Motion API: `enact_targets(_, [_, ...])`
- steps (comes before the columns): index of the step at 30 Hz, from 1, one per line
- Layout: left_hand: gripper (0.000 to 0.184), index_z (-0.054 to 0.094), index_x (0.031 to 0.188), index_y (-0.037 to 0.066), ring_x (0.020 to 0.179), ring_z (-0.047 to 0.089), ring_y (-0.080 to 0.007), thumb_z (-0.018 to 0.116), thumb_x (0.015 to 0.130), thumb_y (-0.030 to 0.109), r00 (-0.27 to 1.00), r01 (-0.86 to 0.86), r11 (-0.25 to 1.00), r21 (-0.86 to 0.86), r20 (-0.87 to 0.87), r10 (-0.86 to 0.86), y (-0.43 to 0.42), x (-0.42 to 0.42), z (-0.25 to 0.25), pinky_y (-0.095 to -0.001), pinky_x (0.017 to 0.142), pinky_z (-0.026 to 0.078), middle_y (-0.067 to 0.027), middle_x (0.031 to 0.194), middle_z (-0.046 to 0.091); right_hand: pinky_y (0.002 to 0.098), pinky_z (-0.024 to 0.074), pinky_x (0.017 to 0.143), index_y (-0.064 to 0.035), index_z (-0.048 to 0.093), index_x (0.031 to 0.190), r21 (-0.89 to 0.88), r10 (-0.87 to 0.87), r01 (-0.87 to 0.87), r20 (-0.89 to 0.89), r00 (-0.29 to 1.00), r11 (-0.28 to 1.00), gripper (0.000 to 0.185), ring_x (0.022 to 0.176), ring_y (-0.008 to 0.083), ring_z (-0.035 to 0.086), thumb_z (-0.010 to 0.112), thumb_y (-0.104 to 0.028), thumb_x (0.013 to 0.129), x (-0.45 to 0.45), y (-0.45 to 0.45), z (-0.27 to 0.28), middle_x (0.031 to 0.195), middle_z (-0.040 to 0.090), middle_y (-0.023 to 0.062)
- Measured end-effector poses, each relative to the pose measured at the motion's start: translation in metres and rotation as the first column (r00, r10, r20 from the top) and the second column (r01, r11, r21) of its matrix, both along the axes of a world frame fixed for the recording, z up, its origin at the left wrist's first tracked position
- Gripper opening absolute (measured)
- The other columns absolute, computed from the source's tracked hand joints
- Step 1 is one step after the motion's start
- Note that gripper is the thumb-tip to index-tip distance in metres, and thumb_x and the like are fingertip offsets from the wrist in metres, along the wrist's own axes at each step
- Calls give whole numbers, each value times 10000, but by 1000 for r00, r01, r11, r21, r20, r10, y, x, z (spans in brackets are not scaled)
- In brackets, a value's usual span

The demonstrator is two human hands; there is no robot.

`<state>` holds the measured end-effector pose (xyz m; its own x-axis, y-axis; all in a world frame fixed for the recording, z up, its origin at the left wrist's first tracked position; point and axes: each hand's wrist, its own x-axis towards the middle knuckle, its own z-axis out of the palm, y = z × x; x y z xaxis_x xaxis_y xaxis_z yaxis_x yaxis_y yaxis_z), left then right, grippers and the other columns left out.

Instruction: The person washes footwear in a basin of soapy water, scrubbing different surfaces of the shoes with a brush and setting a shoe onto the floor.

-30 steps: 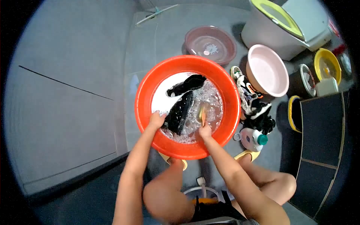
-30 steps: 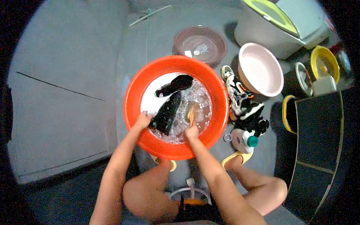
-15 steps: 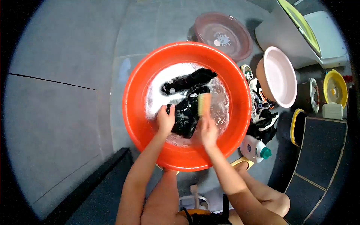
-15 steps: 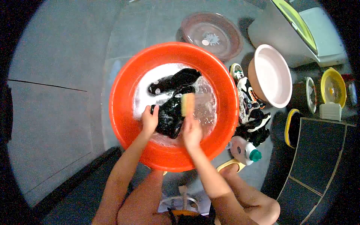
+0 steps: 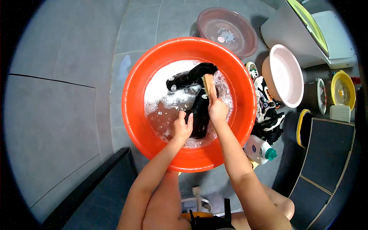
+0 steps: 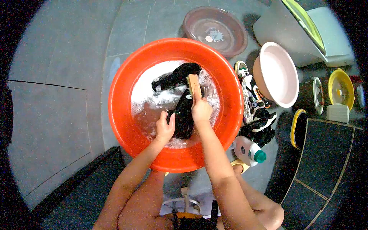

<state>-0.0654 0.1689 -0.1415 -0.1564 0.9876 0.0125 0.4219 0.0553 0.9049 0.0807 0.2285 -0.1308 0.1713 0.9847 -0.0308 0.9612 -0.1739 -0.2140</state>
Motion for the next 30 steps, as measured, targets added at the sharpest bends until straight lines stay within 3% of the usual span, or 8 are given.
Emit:
enact_targets(8, [217, 460, 752, 61, 485, 531, -365, 593, 808, 224, 962, 173, 973, 149, -238, -135, -7, -4, -7, -436, 432, 409, -152, 559, 532, 458, 458, 465, -166, 371, 1307, -45, 128, -139, -192, 973, 989, 518, 471, 351, 557, 528, -197, 814, -22, -103, 17, 555, 555, 196])
enact_targets(12, [235, 420, 662, 103, 400, 504, -266, 616, 755, 195, 878, 400, 875, 273, -388, -280, -16, 7, 11, -387, 381, 398, -78, 477, 482, 440, 482, 524, -121, 612, 930, -245, -102, 97, -8, 995, 965, 196, 586, 325, 607, 481, -216, 820, 46, -35, -9, 668, 613, 173])
enact_targets(15, [200, 476, 714, 102, 711, 572, -217, 655, 677, 184, 646, 664, 747, 38, -531, -548, -28, 1, 8, -340, 612, 456, -54, 718, 558, 480, 481, 592, -129, 592, 1024, -249, -59, 40, -72, 996, 968, 263, 651, 360, 607, 461, -273, 848, 74, -15, -26, 707, 615, 180])
enact_targets(17, [256, 505, 784, 84, 964, 493, -267, 674, 642, 212, 729, 551, 830, 81, -531, -432, -18, 0, 14, -420, 800, 398, -101, 951, 516, 477, 482, 622, -142, 584, 1054, -282, -84, 59, -76, 994, 957, 274, 694, 370, 606, 451, -279, 857, 55, -27, -22, 745, 616, 192])
enact_targets(19, [757, 333, 1228, 19, 1168, 356, -334, 711, 632, 292, 730, 340, 937, -87, -603, -321, -11, 4, 40, -480, 919, 310, -185, 1248, 369, 485, 473, 626, -142, 570, 1084, -191, -101, 58, -219, 970, 980, 266, 694, 402, 584, 493, -204, 837, 38, -49, -27, 746, 601, 219])
enact_targets(22, [864, 259, 1292, -26, 1206, 327, -358, 711, 635, 307, 553, 407, 780, -475, -552, -624, -21, 16, 17, -478, 949, 288, -223, 1318, 312, 493, 464, 596, -149, 496, 1180, -135, -2, -50, -363, 932, 990, 354, 636, 413, 572, 490, -157, 827, 12, -83, -16, 688, 572, 245])
enact_targets(27, [803, 264, 1295, -29, 1234, 305, -334, 679, 683, 284, 482, 381, 772, -509, -603, -635, -19, 21, 3, -440, 970, 289, -225, 1342, 282, 490, 477, 600, -164, 504, 1185, -386, 20, -158, -338, 941, 909, 376, 639, 404, 583, 484, -147, 810, -7, -107, 29, 687, 587, 220])
enact_targets(30, [790, 266, 1303, -22, 1265, 274, -322, 666, 706, 307, 405, 394, 705, -590, -577, -709, -20, 20, 14, -423, 979, 288, -219, 1371, 245, 497, 472, 633, -183, 496, 1177, -307, 78, -167, -282, 956, 937, 355, 694, 404, 590, 445, -184, 826, 27, -79, -5, 750, 605, 215])
